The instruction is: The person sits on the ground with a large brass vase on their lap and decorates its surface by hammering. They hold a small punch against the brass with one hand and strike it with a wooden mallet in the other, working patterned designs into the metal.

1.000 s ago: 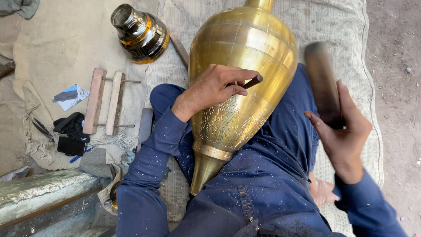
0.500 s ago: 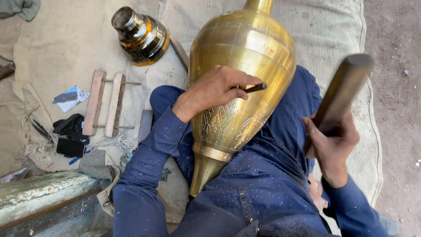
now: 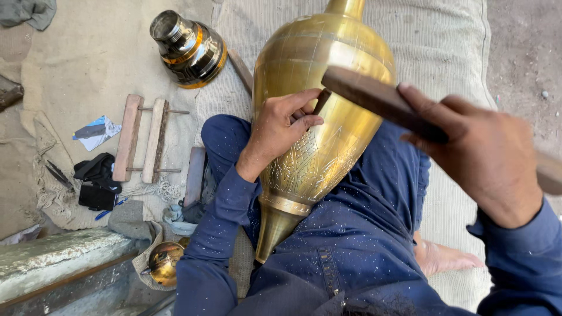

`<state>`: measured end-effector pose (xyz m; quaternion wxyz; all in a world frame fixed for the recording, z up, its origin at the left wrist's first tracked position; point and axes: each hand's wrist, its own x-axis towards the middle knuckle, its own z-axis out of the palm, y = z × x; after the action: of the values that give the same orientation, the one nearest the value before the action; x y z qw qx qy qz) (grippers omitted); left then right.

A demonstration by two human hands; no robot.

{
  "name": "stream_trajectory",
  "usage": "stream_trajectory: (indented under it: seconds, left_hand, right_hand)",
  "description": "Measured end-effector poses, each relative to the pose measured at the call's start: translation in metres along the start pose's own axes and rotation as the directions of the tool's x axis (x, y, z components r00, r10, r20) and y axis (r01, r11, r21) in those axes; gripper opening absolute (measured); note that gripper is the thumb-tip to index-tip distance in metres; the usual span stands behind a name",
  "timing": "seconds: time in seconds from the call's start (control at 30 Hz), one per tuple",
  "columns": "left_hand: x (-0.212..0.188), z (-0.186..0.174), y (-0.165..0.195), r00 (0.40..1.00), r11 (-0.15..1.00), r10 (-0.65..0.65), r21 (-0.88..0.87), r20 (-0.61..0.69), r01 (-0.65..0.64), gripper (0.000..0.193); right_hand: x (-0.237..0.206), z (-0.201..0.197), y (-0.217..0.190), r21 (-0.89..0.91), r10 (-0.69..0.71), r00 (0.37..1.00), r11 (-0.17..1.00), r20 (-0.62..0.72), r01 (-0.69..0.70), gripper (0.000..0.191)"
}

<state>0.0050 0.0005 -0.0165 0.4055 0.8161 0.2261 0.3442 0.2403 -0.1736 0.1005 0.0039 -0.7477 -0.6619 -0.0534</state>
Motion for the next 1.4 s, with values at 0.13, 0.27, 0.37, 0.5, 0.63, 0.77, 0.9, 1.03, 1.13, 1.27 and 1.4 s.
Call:
stream_trajectory:
  seconds: [0.13,0.27,0.37,0.5,0.63,0.77,0.9,1.03,1.13,1.27,1.4]
  left_hand:
    - [-0.003,0.005,0.002,0.994,0.997,-0.07,-0.047,-0.082,0.067,0.048]
    - [-0.002,-0.002,-0.008,0.958,0.95,-0.119,-0.312,-0.261,0.033,0.039]
    - [-0.013,-0.017,-0.028,0.825,0.834,-0.308,-0.552,-0.473,-0.006,0.038]
    - [-0.033,-0.025,-0.058,0.631,0.817,-0.433,-0.576,-0.644,-0.026,0.039]
    - [-0.051,-0.014,-0.074,0.547,0.783,-0.534,-0.621,-0.644,0.033,0.029]
    - [-0.054,-0.001,-0.074,0.629,0.95,-0.304,-0.182,-0.715,0.252,0.027]
    - [-0.049,-0.001,-0.07,0.654,0.953,-0.283,-0.126,-0.702,0.277,0.028]
    - [-0.048,-0.004,-0.068,0.685,0.957,-0.26,-0.085,-0.68,0.279,0.029]
    - [-0.048,-0.004,-0.068,0.678,0.938,-0.31,-0.098,-0.666,0.332,0.029]
    - [-0.046,-0.005,-0.067,0.705,0.949,-0.272,-0.06,-0.655,0.31,0.029]
    - [-0.043,-0.007,-0.062,0.716,0.956,-0.273,-0.095,-0.643,0.279,0.031]
  right_hand:
    - [0.01,-0.014,-0.006,0.28,-0.079,0.973,0.95,-0.217,0.139,0.074]
    - [0.016,0.009,0.009,0.073,0.022,0.999,0.997,-0.026,-0.02,0.074]
    - [0.009,0.053,0.028,0.484,0.134,0.979,0.874,-0.15,-0.046,0.071]
    - [-0.014,0.129,0.044,0.674,0.391,0.897,0.721,-0.205,-0.16,0.069]
    - [-0.052,0.192,0.037,0.577,0.638,0.761,0.667,-0.116,-0.472,0.051]
    - [-0.076,0.21,0.027,0.447,0.63,0.771,0.72,-0.098,-0.531,0.039]
    - [-0.069,0.201,0.027,0.578,0.634,0.772,0.643,-0.034,-0.503,0.037]
    - [-0.025,0.168,0.019,0.745,0.588,0.765,0.628,-0.262,-0.227,0.035]
    - [0.023,0.143,0.003,0.904,0.635,0.769,0.368,-0.072,-0.219,0.051]
    - [0.089,0.128,-0.028,0.993,0.459,0.882,0.099,-0.107,0.069,0.072]
    - [0.117,0.124,-0.034,0.948,0.318,0.948,-0.297,-0.01,0.11,0.08]
